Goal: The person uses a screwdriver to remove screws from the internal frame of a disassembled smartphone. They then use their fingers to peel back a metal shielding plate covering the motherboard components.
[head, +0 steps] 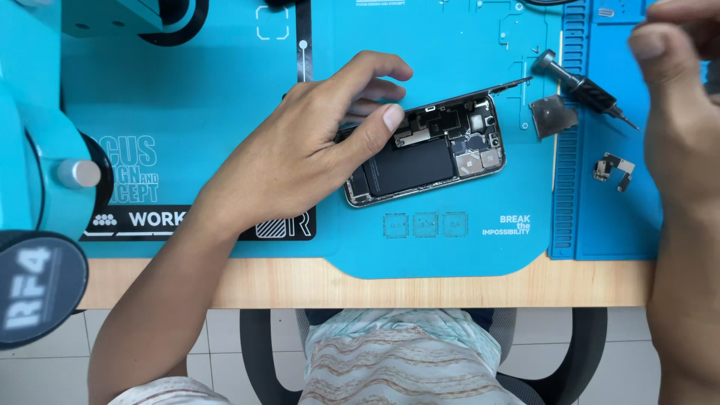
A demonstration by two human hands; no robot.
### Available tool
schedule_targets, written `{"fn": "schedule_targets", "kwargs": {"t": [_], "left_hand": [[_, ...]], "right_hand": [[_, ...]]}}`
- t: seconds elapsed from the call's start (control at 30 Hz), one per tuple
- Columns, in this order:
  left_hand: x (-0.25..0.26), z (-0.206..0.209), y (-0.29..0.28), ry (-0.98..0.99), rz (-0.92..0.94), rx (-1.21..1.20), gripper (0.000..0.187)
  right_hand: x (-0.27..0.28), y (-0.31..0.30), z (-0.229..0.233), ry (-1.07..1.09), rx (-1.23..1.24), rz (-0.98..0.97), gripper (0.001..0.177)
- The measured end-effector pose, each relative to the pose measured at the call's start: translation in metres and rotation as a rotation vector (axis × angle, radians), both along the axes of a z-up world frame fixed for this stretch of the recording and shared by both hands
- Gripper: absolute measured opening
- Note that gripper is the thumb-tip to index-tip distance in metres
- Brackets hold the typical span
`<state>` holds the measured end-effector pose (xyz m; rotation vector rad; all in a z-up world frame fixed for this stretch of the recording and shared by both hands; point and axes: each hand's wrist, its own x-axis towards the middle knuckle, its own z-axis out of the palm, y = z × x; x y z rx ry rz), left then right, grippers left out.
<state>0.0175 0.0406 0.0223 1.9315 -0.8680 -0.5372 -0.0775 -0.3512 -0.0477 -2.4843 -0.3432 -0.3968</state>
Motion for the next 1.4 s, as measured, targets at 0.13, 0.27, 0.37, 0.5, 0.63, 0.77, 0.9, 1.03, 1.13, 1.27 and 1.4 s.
{"fn": "schedule_targets", "kwargs": {"t": [0.13, 0.27, 0.37, 0.5, 0.63, 0.77, 0.9, 1.03, 1.13, 1.27, 1.4], "left_hand": [[0.000, 0.001, -0.001, -0.003, 0.002, 0.021, 0.044], [-0.001, 0.001, -0.002, -0.009, 0.003, 0.017, 0.045], [-0.003, 0.002, -0.001, -0.011, 0.009, 0.028, 0.045], [-0.003, 0.001, 0.000, -0.026, 0.000, 0.014, 0.048], [-0.003, -0.002, 0.000, -0.008, -0.005, 0.009, 0.046], [-0.003, -0.001, 0.001, -0.004, 0.002, 0.028, 0.048], [-0.004, 0.001, 0.000, 0.007, -0.005, 0.001, 0.047], [-0.005, 0.002, 0.000, 0.018, 0.004, -0.003, 0.047], [-0.004, -0.002, 0.001, 0.000, -0.002, -0.007, 0.047], [-0.005, 0.000, 0.000, -0.001, 0.005, 0.001, 0.048], [-0.006, 0.001, 0.000, 0.010, 0.003, 0.013, 0.049]], "right_hand": [[0.013, 0.041, 0.028, -0.149, -0.027, 0.208, 0.034], [0.018, 0.065, 0.034, -0.206, -0.057, 0.190, 0.040], [0.019, 0.074, 0.034, -0.183, -0.025, 0.136, 0.029], [0.017, 0.081, 0.041, -0.108, 0.085, 0.118, 0.017], [0.012, 0.077, 0.038, -0.057, 0.259, 0.056, 0.010], [0.011, 0.077, 0.034, -0.058, 0.338, 0.009, 0.011], [0.009, 0.100, 0.038, -0.005, 0.288, -0.066, 0.023], [0.006, 0.108, 0.046, 0.002, 0.288, -0.082, 0.015], [0.004, 0.104, 0.047, -0.011, 0.285, -0.076, 0.015], [0.004, 0.112, 0.052, 0.024, 0.327, -0.079, 0.008], [0.006, 0.114, 0.049, 0.060, 0.320, -0.143, 0.007]]}}
